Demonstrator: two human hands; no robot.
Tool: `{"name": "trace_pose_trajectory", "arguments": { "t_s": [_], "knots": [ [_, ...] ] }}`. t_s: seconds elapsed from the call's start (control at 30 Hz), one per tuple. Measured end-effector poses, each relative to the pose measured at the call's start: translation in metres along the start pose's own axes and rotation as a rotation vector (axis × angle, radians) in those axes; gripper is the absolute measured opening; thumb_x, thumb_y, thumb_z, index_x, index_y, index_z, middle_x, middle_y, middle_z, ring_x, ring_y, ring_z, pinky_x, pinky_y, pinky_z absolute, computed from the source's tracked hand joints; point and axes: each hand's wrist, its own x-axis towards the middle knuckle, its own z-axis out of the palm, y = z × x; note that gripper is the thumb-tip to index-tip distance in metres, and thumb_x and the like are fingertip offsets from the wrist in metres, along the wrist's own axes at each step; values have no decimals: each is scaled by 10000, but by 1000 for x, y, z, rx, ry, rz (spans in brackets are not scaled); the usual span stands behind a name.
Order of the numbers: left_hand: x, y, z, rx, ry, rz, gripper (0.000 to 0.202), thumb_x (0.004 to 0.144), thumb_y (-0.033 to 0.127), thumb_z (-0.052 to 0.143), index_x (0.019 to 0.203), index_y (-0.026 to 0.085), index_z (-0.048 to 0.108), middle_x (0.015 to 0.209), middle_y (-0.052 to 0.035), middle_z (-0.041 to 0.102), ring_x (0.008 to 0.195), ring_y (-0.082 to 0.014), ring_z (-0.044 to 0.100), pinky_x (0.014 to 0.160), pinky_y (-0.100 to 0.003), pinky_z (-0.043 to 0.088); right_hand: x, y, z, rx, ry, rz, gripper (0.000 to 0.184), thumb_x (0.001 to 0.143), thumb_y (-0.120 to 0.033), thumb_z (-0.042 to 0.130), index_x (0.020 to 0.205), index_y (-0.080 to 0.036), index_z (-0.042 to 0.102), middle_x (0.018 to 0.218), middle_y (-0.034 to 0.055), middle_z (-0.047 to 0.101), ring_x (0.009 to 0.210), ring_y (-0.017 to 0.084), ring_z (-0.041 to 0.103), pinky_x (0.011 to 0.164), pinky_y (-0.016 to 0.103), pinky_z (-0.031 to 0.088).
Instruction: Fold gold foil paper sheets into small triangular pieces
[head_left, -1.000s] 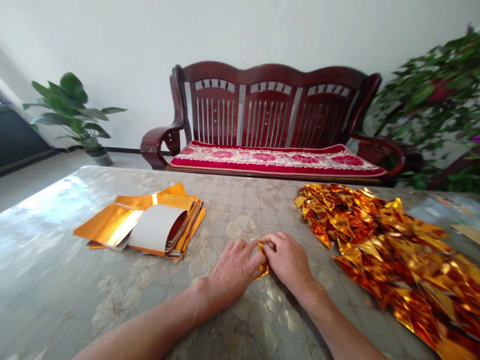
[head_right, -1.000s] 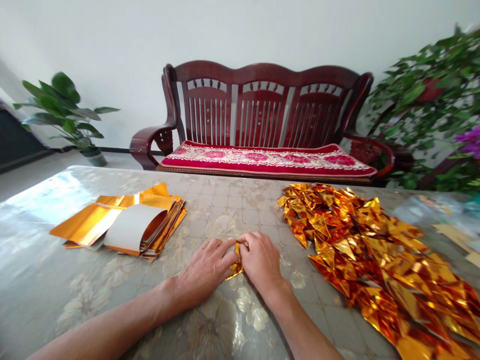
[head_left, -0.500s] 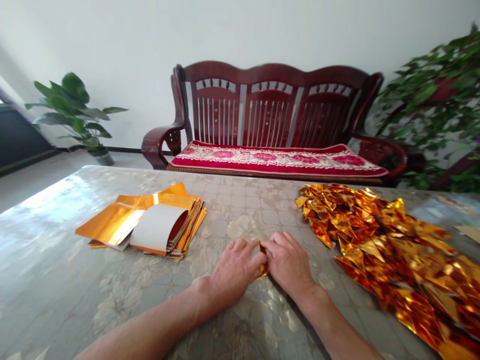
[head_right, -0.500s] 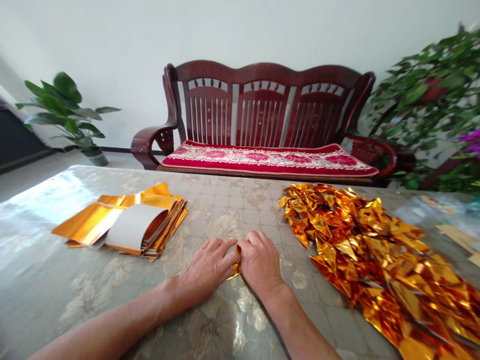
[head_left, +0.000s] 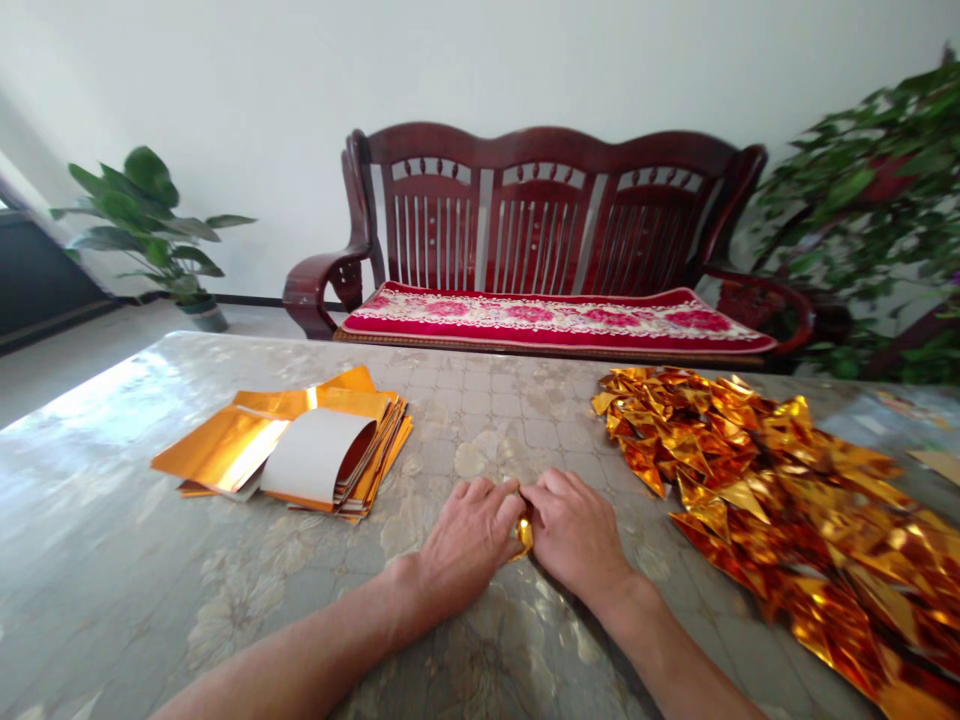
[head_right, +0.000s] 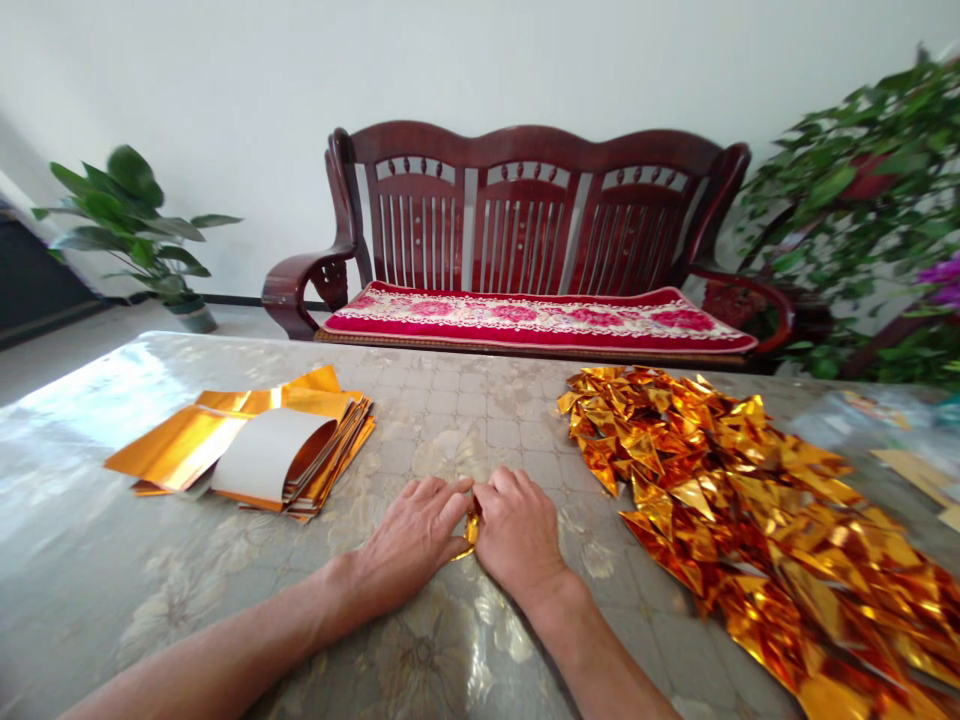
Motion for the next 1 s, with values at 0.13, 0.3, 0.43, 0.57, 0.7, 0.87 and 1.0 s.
{"name": "trace_pose_trajectory", "arguments": {
  "t_s": [0.13,0.3,0.43,0.57,0.7,0.87,1.0],
  "knots": [
    [0,1,-2,-29,-14,-36,261,933,330,593,1143,188,529,1245,-50,613,1046,-250,557,892,-394,479,0,-3,-3,23,-52,28,223,923,-165,527,855,-261,717,837,20,657,812,169,588,666,286,319],
    [1,0,-5,-65,-29,-45,309,936,357,585,1186,192,511,1152,-38,646,1021,-248,558,872,-386,469,0,-3,-5,122,-66,54,265,922,-141,494,1059,-263,686,945,24,708,909,188,637,734,278,390],
    [1,0,-6,-57,-15,-21,348,943,356,575,1249,215,487,1189,-33,638,1028,-247,557,868,-385,463,1,-3,-4,164,-64,71,410,892,-82,457,1273,-173,580,1113,84,713,1008,213,648,827,296,433],
    [1,-1,-3,-31,-8,11,339,945,364,574,1246,225,506,1258,-35,609,1069,-251,547,899,-392,456,1,-3,-4,182,-100,57,455,880,-61,426,1310,-144,550,1152,117,699,1035,228,645,867,315,448],
    [0,-2,-3,-19,-16,17,343,940,371,585,1245,229,516,1270,-38,600,1090,-250,542,914,-392,457,2,2,-7,237,-122,35,497,833,-17,421,1296,-150,541,1128,104,685,1027,206,632,888,297,443],
    [0,-1,-4,3,-21,24,354,951,389,564,1264,233,509,1290,-44,590,1082,-248,545,894,-391,469,4,7,-10,263,-154,19,384,795,7,418,1095,-161,588,1042,83,648,980,178,603,846,259,427],
    [0,-1,-3,21,-26,21,390,941,384,583,1290,233,493,1292,-49,587,1084,-249,544,887,-389,471,5,9,-10,148,-214,48,246,817,-20,433,920,-177,593,946,66,638,895,172,597,777,254,398]
  ]
}}
